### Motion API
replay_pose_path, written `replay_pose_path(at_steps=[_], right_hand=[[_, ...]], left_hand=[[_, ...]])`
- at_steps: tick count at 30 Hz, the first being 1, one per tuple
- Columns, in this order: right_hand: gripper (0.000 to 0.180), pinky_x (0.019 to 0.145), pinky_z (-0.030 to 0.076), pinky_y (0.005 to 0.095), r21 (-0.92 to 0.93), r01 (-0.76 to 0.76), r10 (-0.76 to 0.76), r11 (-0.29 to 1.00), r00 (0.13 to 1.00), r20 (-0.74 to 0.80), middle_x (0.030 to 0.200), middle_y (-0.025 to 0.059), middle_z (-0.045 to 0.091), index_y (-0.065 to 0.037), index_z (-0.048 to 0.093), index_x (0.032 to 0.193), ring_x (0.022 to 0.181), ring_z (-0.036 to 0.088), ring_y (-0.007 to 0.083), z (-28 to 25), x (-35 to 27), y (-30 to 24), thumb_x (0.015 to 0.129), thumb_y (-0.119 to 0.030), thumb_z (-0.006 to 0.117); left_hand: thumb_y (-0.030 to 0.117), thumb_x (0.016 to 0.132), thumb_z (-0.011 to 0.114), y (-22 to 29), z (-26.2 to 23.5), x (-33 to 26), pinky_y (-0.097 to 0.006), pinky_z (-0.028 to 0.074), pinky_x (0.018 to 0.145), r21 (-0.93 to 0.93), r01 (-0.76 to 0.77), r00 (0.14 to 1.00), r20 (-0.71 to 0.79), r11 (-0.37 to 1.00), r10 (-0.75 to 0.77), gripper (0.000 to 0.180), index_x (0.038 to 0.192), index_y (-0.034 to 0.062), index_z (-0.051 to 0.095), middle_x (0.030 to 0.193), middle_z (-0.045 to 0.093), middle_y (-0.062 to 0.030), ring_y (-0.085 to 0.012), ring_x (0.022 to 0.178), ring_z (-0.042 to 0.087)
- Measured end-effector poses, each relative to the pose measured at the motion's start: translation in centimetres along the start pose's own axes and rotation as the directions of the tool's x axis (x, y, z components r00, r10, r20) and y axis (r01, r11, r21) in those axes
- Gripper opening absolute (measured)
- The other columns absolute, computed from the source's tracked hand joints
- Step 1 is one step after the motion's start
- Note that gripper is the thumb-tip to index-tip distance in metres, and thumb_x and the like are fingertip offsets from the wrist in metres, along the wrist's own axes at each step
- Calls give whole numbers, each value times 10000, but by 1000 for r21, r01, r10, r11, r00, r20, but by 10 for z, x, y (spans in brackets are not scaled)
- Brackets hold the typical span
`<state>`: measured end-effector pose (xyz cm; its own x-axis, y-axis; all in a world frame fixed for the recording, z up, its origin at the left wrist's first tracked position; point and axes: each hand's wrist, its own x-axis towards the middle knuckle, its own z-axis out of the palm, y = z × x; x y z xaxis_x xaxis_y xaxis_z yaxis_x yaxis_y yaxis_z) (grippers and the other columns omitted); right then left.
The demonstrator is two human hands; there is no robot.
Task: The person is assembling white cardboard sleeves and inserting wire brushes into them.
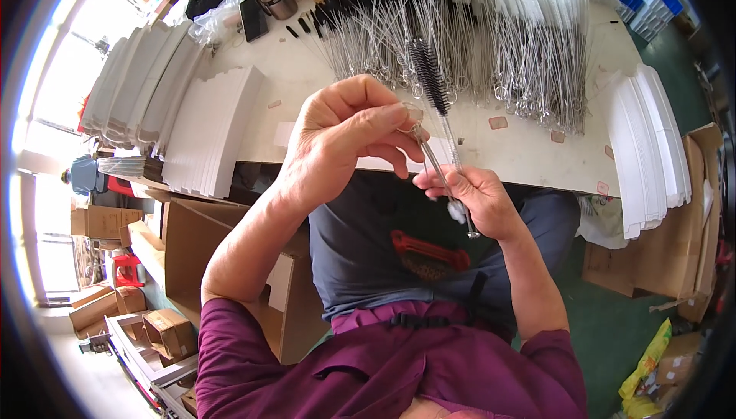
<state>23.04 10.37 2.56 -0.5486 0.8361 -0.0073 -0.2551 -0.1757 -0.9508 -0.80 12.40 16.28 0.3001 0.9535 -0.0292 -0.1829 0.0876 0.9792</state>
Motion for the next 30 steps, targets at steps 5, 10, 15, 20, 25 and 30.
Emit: replay_pose_path(at_steps=[5, 10, 15, 20, 25, 30], right_hand=[[439, 1041, 521, 380, 120, -100, 72, 988, 974, 217, 1097, 160, 751, 68, 653, 1299, 1135, 702, 233, 1, -4, 2, 1144, -298, 468], [472, 897, 602, 405, 411, -287, 192, 865, 947, 257, 1044, 181, 730, 77, 621, 1318, 989, 754, 307, 4, -21, 10, 1144, -325, 446], [498, 722, 630, 413, 542, -333, 253, 772, 943, 218, 1060, 206, 726, 74, 579, 1356, 825, 756, 288, -20, -32, 17, 1141, -349, 428], [489, 657, 625, 417, 543, -342, 348, 767, 933, 95, 1028, 201, 740, 40, 579, 1377, 799, 749, 301, -27, -22, 25, 1145, -358, 413], [505, 648, 624, 414, 701, -283, 217, 654, 959, 184, 1025, 216, 746, 31, 579, 1388, 812, 758, 327, -23, -17, 28, 1142, -382, 425], [496, 681, 631, 394, 491, -275, 167, 827, 953, 253, 1130, 251, 738, 67, 579, 1388, 839, 760, 316, -22, -28, 11, 1121, -344, 505]], left_hand=[[146, 1057, 576, -4, -4, 5, -348, 620, 642, 6, -69, 997, -24, 998, 69, 181, 1000, -18, 627, 957, 740, -202, -263, 824, 776], [138, 1065, 578, -29, -25, 10, -355, 621, 647, -32, -63, 994, -94, 998, 59, 167, 1009, -12, 626, 986, 739, -205, -262, 853, 779], [98, 1056, 593, -34, -37, 7, -378, 631, 720, -34, -42, 998, 42, 999, 43, 146, 1001, -33, 625, 983, 734, -192, -259, 878, 758], [69, 1024, 650, -21, -40, -10, -394, 595, 861, 111, -151, 965, 232, 982, 122, 124, 981, -32, 594, 1045, 736, -274, -272, 907, 729], [74, 1024, 645, -14, -44, -15, -405, 593, 839, 61, -196, 935, 314, 979, 168, 128, 979, -29, 584, 1036, 737, -289, -274, 863, 727], [139, 1020, 684, -26, -64, -11, -398, 610, 764, 17, -138, 947, 294, 990, 127, 197, 940, -8, 578, 1007, 737, -295, -289, 819, 735]])
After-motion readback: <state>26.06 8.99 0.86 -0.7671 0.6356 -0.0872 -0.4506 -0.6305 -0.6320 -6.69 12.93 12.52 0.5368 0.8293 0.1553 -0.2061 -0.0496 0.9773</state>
